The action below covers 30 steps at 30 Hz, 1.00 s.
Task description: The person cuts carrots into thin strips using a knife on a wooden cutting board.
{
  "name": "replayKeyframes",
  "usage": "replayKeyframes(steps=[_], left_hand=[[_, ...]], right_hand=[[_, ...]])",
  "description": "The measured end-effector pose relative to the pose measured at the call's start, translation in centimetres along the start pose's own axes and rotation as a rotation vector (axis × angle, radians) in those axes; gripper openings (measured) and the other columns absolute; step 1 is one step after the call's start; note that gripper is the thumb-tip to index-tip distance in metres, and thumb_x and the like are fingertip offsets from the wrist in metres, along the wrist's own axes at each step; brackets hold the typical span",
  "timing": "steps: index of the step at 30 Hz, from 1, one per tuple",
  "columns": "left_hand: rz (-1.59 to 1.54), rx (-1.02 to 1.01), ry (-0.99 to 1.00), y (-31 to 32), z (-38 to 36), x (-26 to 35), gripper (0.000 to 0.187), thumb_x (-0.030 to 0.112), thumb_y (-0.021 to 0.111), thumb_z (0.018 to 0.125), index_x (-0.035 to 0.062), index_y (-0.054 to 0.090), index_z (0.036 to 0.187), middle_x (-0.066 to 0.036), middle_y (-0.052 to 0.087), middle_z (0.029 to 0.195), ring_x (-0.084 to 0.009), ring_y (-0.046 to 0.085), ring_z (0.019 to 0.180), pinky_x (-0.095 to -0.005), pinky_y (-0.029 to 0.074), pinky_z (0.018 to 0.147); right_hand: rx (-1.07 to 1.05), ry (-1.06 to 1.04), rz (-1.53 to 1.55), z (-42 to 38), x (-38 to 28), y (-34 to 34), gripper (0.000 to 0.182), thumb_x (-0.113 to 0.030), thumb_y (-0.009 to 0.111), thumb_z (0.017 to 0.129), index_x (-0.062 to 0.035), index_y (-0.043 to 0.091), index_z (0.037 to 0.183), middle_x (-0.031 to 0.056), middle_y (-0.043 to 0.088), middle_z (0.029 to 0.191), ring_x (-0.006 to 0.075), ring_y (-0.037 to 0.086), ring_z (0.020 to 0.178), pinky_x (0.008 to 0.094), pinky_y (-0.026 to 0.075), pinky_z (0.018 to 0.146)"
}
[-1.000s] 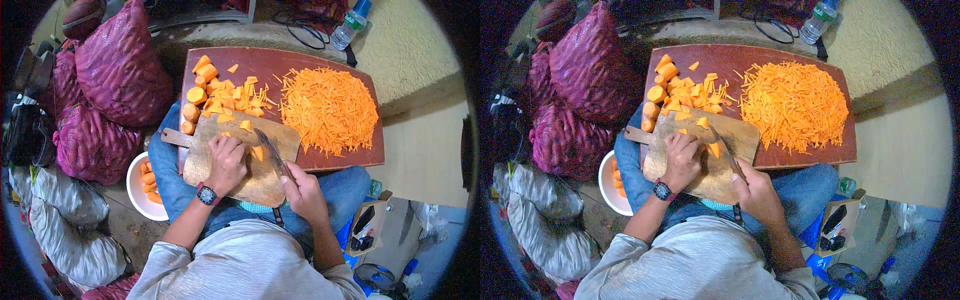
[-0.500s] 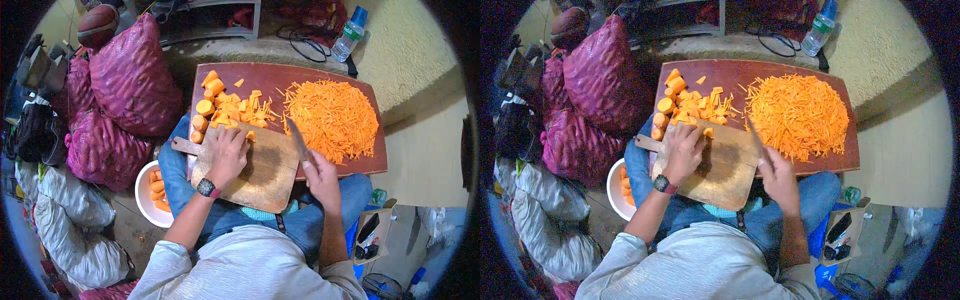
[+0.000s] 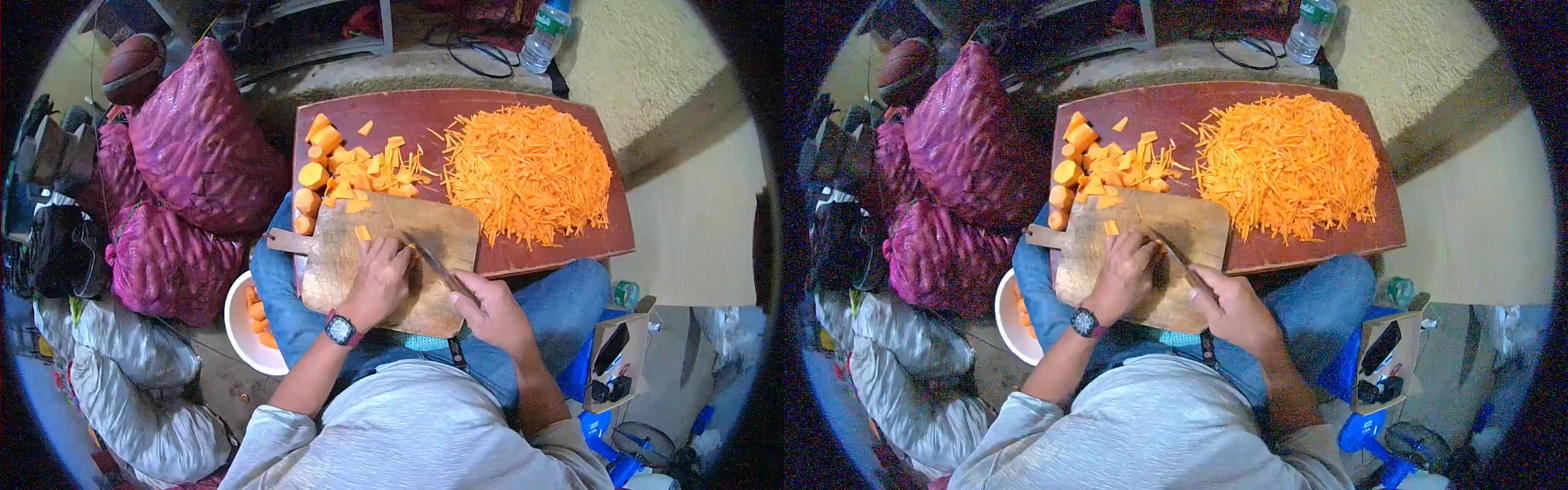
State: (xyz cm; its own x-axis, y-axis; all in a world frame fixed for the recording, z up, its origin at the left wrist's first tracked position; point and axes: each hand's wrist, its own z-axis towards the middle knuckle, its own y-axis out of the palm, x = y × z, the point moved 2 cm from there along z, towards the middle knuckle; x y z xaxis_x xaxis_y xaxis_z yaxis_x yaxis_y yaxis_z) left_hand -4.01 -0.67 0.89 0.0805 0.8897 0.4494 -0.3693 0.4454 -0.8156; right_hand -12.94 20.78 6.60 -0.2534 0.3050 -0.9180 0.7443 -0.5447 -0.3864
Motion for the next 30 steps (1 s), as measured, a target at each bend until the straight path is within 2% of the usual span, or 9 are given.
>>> replayKeyframes(steps=[3,6,9,18,21,23,27,29,30], left_hand=[[-0.021,-0.04,-0.026,-0.5,-0.5,0.3,0.038,0.0,0.072,0.073,-0.0012,0.074,0.112,-0.016,0.061,0.104,-0.0363,0.059,0.105,-0.0475,0.044,0.096],[-0.084,-0.032,-0.009,-0.1,-1.3,-0.2,0.04,-0.001,0.073,0.074,-0.002,0.074,0.113,-0.015,0.061,0.104,-0.0358,0.059,0.104,-0.0463,0.045,0.093],[-0.149,0.063,-0.011,0.4,-1.4,0.0,0.04,-0.001,0.074,0.074,-0.0024,0.074,0.114,-0.015,0.063,0.106,-0.0362,0.059,0.103,-0.0465,0.046,0.092],[-0.042,0.046,-0.027,0.8,-1.9,-0.1,0.048,0.0,0.075,0.073,-0.0019,0.072,0.121,-0.016,0.064,0.105,-0.0369,0.061,0.103,-0.0478,0.047,0.093],[-0.096,0.066,0.013,0.1,-1.8,0.2,0.05,0.0,0.076,0.072,-0.0028,0.071,0.121,-0.016,0.064,0.105,-0.0373,0.06,0.104,-0.0483,0.047,0.094],[-0.095,0.066,0.005,-0.1,-1.8,0.3,0.05,0.001,0.076,0.071,-0.0026,0.071,0.121,-0.016,0.064,0.105,-0.0376,0.06,0.104,-0.0486,0.047,0.095],[-0.069,0.057,-0.015,0.4,-2.1,0.0,0.052,0.002,0.079,0.07,-0.0026,0.071,0.121,-0.017,0.063,0.105,-0.0379,0.06,0.104,-0.0491,0.046,0.095],[-0.06,0.052,-0.024,0.5,-2.2,0.0,0.052,0.003,0.079,0.069,-0.0029,0.071,0.121,-0.017,0.062,0.105,-0.038,0.06,0.104,-0.049,0.046,0.095],[-0.047,0.044,-0.036,0.3,-2.2,0.0,0.052,0.003,0.079,0.069,-0.0032,0.071,0.12,-0.017,0.062,0.104,-0.0381,0.059,0.103,-0.0489,0.046,0.095]], right_hand=[[-0.053,-0.024,-0.033,-0.5,-0.9,0.1,0.038,-0.015,0.066,0.105,0.0041,0.062,0.138,0.0292,0.071,0.095,0.0401,0.075,0.084,0.0448,0.057,0.076],[-0.119,0.122,-0.048,-1.1,-1.7,-0.2,0.038,-0.013,0.068,0.104,0.0074,0.064,0.137,0.0269,0.077,0.108,0.0347,0.079,0.098,0.0406,0.059,0.084],[-0.106,0.108,-0.053,-1.6,-2.0,0.2,0.038,-0.013,0.067,0.105,0.0067,0.064,0.137,0.0292,0.076,0.109,0.0387,0.079,0.1,0.0423,0.059,0.084],[-0.055,0.063,-0.228,-0.7,-1.8,2.1,0.035,-0.013,0.063,0.106,0.0051,0.062,0.136,0.0313,0.073,0.103,0.0493,0.074,0.098,0.0489,0.058,0.08],[-0.085,0.046,-0.207,0.6,-2.1,1.7,0.034,-0.013,0.063,0.106,0.0027,0.061,0.136,0.0319,0.071,0.1,0.0517,0.072,0.095,0.0523,0.056,0.078],[-0.113,0.028,-0.142,-0.4,-2.5,1.2,0.037,-0.018,0.063,0.106,0.0004,0.057,0.137,0.0324,0.073,0.102,0.0544,0.071,0.097,0.0613,0.057,0.081],[-0.118,0.071,-0.195,-0.7,-2.6,2.2,0.037,-0.017,0.062,0.106,0.0009,0.056,0.137,0.0327,0.072,0.103,0.0544,0.071,0.098,0.0607,0.057,0.081],[-0.077,0.06,-0.223,0.5,-2.4,2.8,0.032,-0.009,0.06,0.105,0.0013,0.06,0.135,0.0311,0.068,0.096,0.0532,0.069,0.092,0.052,0.054,0.076],[-0.075,0.061,-0.223,0.3,-2.5,2.7,0.032,-0.009,0.06,0.105,0.0013,0.06,0.135,0.0311,0.068,0.096,0.0532,0.069,0.092,0.052,0.054,0.076]])
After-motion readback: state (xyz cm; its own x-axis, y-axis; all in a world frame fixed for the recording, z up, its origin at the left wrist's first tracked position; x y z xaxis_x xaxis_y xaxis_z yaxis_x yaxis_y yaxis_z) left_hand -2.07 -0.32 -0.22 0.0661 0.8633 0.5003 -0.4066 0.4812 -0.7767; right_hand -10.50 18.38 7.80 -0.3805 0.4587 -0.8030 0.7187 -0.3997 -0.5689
